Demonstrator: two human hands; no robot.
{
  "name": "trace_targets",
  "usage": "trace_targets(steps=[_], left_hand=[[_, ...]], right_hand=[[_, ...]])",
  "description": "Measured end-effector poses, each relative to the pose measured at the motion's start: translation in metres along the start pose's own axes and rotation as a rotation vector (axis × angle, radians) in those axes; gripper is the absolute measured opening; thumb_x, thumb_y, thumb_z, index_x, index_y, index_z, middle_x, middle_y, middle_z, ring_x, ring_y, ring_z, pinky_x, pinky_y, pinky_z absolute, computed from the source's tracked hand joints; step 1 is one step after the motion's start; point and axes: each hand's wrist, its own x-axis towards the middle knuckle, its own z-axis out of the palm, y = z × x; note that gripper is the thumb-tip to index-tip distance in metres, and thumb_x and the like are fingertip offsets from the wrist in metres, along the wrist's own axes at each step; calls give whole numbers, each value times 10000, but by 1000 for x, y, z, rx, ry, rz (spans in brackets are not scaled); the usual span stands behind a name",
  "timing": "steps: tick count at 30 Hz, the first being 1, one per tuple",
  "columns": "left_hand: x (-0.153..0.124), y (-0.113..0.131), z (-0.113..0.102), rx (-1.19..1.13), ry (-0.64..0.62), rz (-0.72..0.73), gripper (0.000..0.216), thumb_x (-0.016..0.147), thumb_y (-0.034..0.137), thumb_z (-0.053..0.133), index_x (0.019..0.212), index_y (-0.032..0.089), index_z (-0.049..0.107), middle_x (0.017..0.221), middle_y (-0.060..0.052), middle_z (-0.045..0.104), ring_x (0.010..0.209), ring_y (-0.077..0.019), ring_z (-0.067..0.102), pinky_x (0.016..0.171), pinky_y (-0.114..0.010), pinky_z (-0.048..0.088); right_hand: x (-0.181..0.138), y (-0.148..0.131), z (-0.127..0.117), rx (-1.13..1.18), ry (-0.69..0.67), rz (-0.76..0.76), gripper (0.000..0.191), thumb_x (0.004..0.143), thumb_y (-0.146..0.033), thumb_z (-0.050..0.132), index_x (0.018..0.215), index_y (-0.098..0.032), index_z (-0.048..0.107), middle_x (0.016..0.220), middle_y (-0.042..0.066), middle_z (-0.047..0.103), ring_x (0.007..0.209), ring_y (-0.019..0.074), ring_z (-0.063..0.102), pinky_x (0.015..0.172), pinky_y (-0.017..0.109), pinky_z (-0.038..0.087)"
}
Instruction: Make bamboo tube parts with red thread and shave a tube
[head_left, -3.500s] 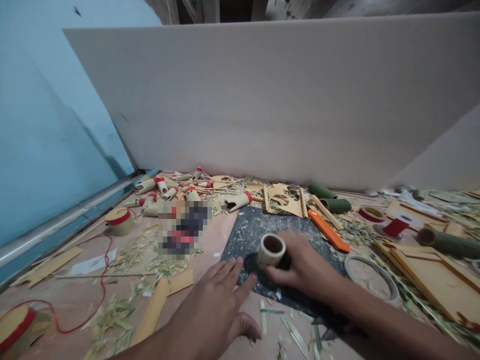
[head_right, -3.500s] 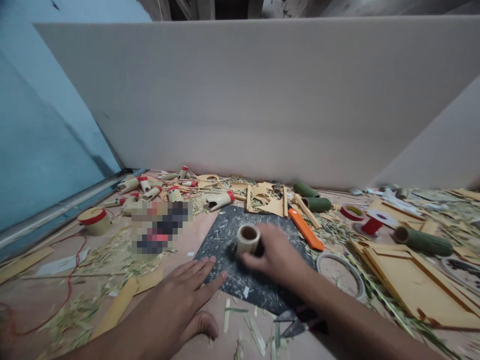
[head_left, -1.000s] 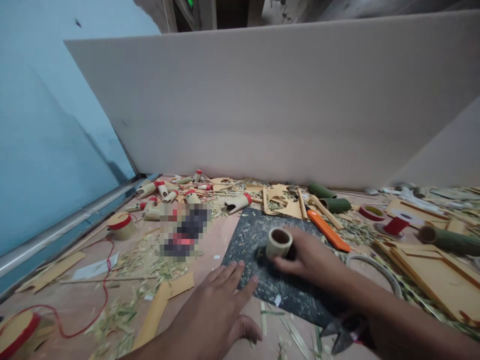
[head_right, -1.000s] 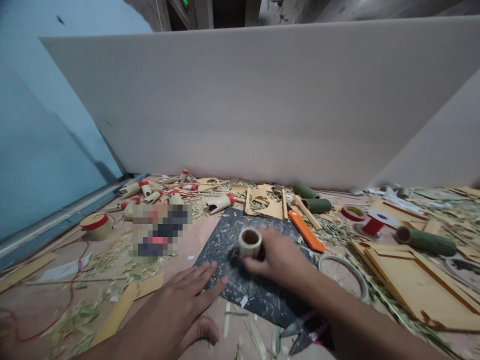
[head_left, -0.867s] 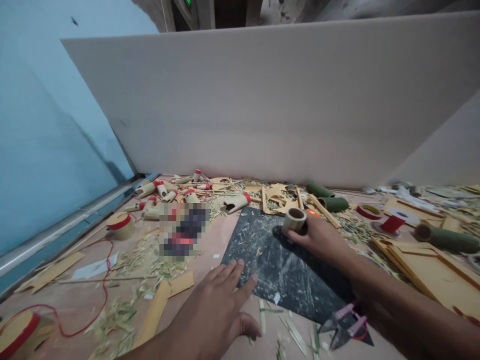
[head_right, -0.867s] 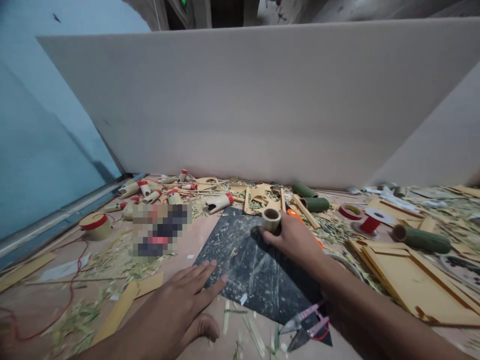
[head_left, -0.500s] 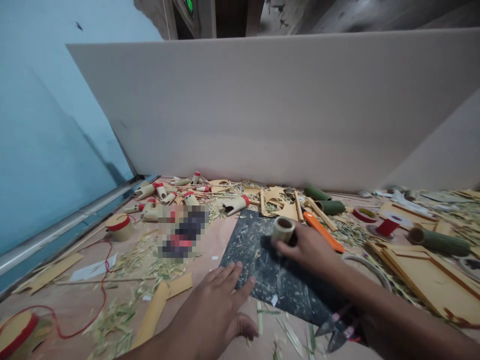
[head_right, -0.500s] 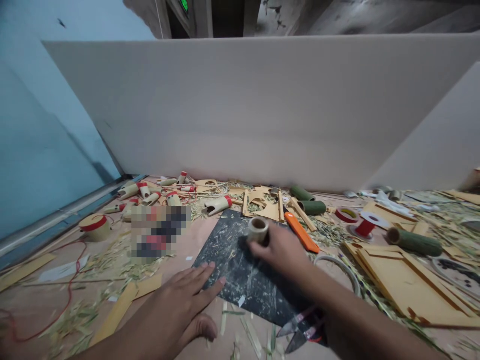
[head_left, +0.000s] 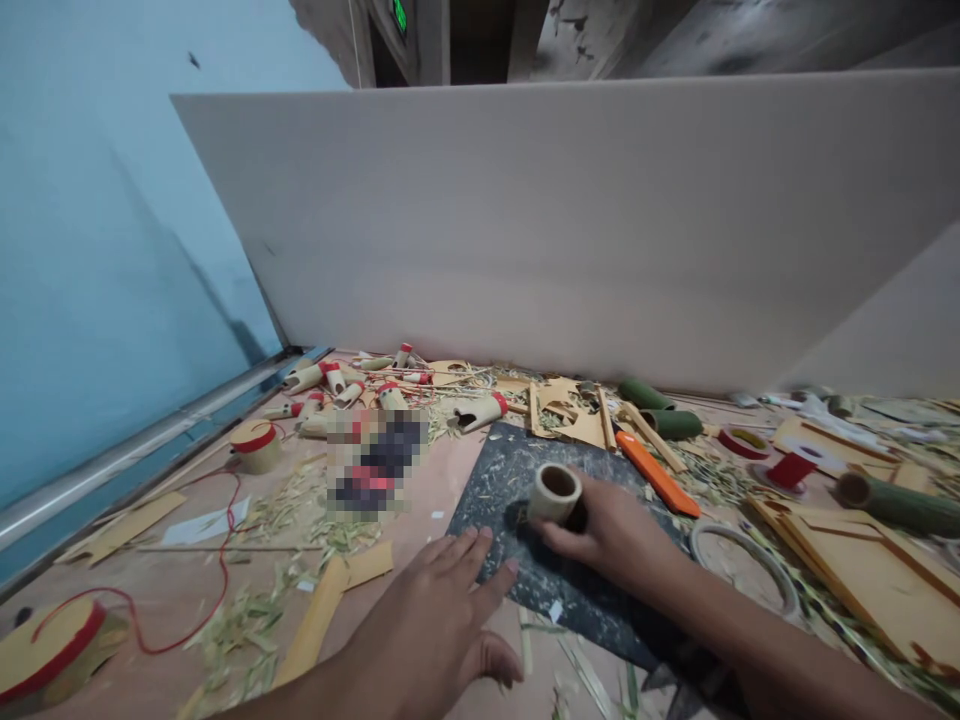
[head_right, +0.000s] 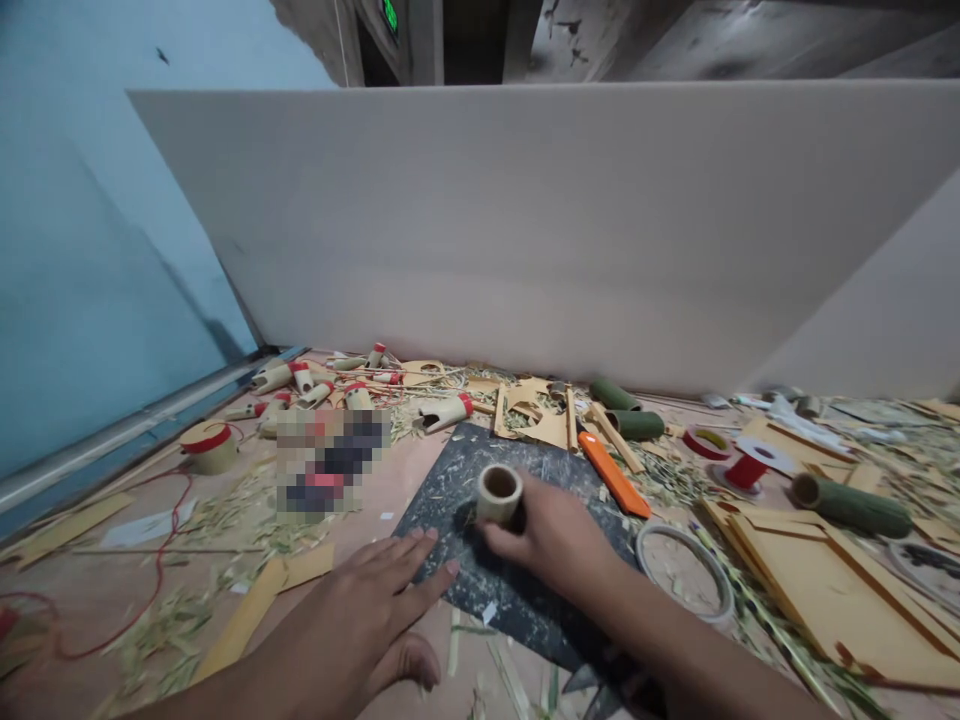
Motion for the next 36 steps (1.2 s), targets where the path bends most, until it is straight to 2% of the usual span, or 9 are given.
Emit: trace_targets(steps=[4,6,9,13,17,24,29,32,36], left_hand=[[-1,-4,8,19,6,38,699,991,641,573,1543,212,543,1609,-187,447,1468,-356,495,1176,-464,452],[-1,-6,12,-16,60,45,694,997,660,543,1531,216,560,1603,-182,460,1467,-347,501,1181,-456,445],[1,-6,13,-45,90,38,684,964,636,624,1502,215,595,1586,-183,480,1450,-360,520,1179,-464,449],[2,-5,8,-19,55,30,676,917,554,740,1490,220,608,1563,-187,502,1416,-384,553,1154,-491,478],[1,-5,5,-36,88,33,605,947,554,704,1460,240,641,1531,-172,557,1397,-375,578,1146,-493,483],[2,-3,1,-30,56,22,600,941,515,725,1448,204,651,1528,-197,542,1391,-391,579,1134,-507,496],[1,-4,5,-62,98,27,577,945,512,721,1444,232,656,1526,-168,555,1393,-378,580,1154,-505,481],[1,-7,9,-64,107,33,574,954,527,704,1453,248,648,1534,-156,558,1399,-368,577,1162,-499,472],[0,-10,14,-49,111,43,602,951,550,699,1465,243,636,1543,-156,558,1399,-366,577,1161,-482,469]], right_hand=[[18,34,-21,-81,158,129,231,848,-437,671,882,-218,609,809,102,709,732,303,677,655,364,455],[25,50,-35,-94,214,128,247,818,-452,678,863,-224,593,878,124,695,850,343,671,735,404,474],[24,50,-46,-58,245,90,270,813,-458,660,935,-233,578,976,111,687,957,343,654,807,414,487],[13,21,-47,51,171,52,263,861,-423,637,1026,-234,559,888,45,689,758,245,654,669,340,498],[5,-2,-48,132,67,-16,294,897,-471,679,1057,-239,596,879,32,702,742,218,643,636,309,493],[4,-5,-53,163,174,-33,340,945,-565,615,863,-236,587,791,12,584,705,202,529,616,313,421],[1,-8,-37,355,34,-10,266,913,-447,696,1037,-232,600,974,48,696,868,227,647,781,360,530],[-3,-9,-22,424,-24,-31,346,887,-366,743,1151,-235,562,1136,74,728,1032,251,689,919,397,540],[-5,-6,-14,384,-107,-68,413,886,-371,768,1216,-243,556,1195,78,742,1127,279,693,994,437,530]])
